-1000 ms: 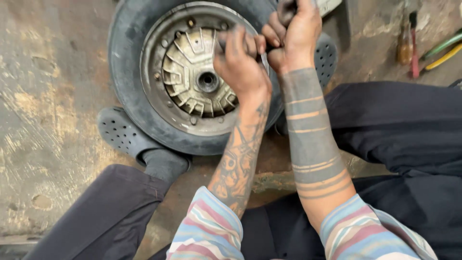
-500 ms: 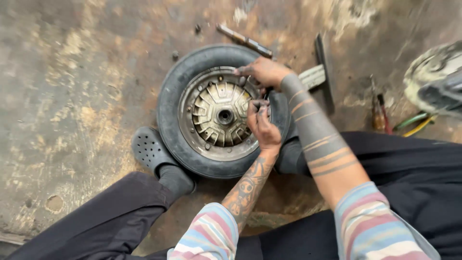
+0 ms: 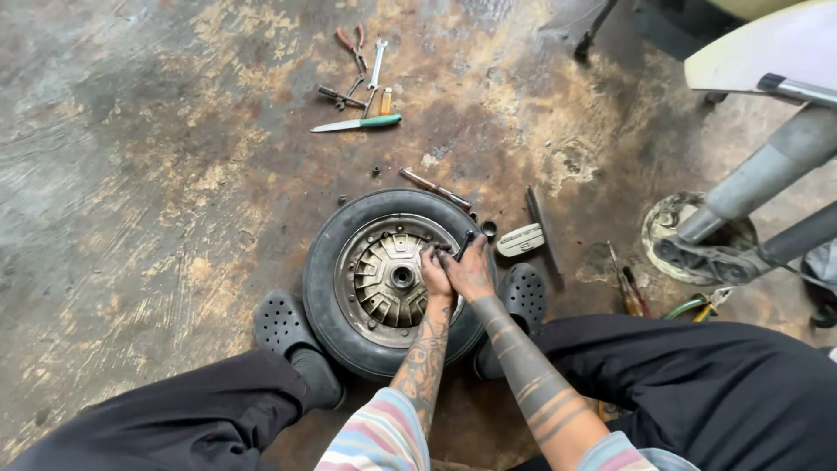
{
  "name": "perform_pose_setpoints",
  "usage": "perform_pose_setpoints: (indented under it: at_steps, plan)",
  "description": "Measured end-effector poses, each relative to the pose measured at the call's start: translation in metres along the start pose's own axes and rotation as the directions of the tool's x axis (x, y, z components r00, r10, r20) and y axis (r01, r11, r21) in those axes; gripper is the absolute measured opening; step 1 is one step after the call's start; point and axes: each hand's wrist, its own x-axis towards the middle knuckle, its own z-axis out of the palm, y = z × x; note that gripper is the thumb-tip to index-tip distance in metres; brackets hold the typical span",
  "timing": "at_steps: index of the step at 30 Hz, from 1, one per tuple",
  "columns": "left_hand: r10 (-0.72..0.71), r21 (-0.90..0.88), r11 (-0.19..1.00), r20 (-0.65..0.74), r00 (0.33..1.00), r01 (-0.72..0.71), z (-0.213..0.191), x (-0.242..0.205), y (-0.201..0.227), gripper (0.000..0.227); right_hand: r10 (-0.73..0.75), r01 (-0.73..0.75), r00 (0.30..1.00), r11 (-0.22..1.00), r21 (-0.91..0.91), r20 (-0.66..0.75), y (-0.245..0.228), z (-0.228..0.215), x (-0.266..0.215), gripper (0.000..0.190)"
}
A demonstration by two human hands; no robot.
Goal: Disassembling a motorcycle wheel by removing hub bolts and prying the tire off the rim
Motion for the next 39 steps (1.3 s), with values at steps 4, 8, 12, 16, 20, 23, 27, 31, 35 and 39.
perform_pose_setpoints:
  at_steps: [4,8,12,16,20,23,27,31,35,39]
  plan:
    - [0.156,0.341,0.913,0.212,0.965,-0.223,-0.021,0.004,-0.041,0.028,-0.05,0.057,0.995,0.994,-0.092,0.083,0.032,0.024,0.006,0.084]
    - [-0.148,0.438,0.895,0.468,0.872,-0.083,-0.048,0.018,0.061,0.044,-0.116,0.152,0.977,0.968,-0.2,0.181,0.038,0.019,0.041,0.072]
    - [-0.084,0.509,0.792,0.638,0.765,-0.338,-0.054,0.016,0.116,0.06,-0.143,0.19,0.965,0.959,-0.212,0.22,0.031,0.009,0.038,0.08]
    - [-0.045,0.538,0.664,0.723,0.69,-0.52,-0.051,0.025,0.093,0.04,-0.362,0.455,0.864,0.86,-0.233,0.35,0.033,-0.013,0.042,0.072]
    - [-0.059,0.538,0.643,0.744,0.665,-0.544,-0.057,0.024,0.111,0.045,-0.463,0.722,0.637,0.639,-0.265,0.616,0.05,-0.031,0.079,0.077]
    - [-0.032,0.524,0.631,0.755,0.655,-0.573,-0.052,0.031,0.086,0.041,-0.723,0.938,0.286,0.076,-0.339,0.629,0.023,-0.058,0.071,0.045]
    - [-0.061,0.589,0.575,0.723,0.688,-0.568,-0.048,0.03,0.082,0.036,-0.792,0.938,0.14,-0.085,-0.335,0.594,0.04,-0.041,0.103,0.042]
    - [-0.042,0.57,0.592,0.729,0.684,-0.571,-0.051,0.034,0.074,0.03,-0.726,0.87,0.32,-0.03,-0.493,0.609,0.012,-0.052,0.068,0.038]
    - [0.012,0.534,0.575,0.752,0.659,-0.62,-0.055,0.031,0.084,0.025,-0.58,0.777,0.596,0.244,-0.58,0.555,0.002,-0.038,0.047,0.026]
    - [0.031,0.524,0.565,0.758,0.652,-0.637,-0.053,0.031,0.087,0.024,-0.595,0.808,0.589,0.418,-0.415,0.547,0.004,-0.035,0.058,0.019]
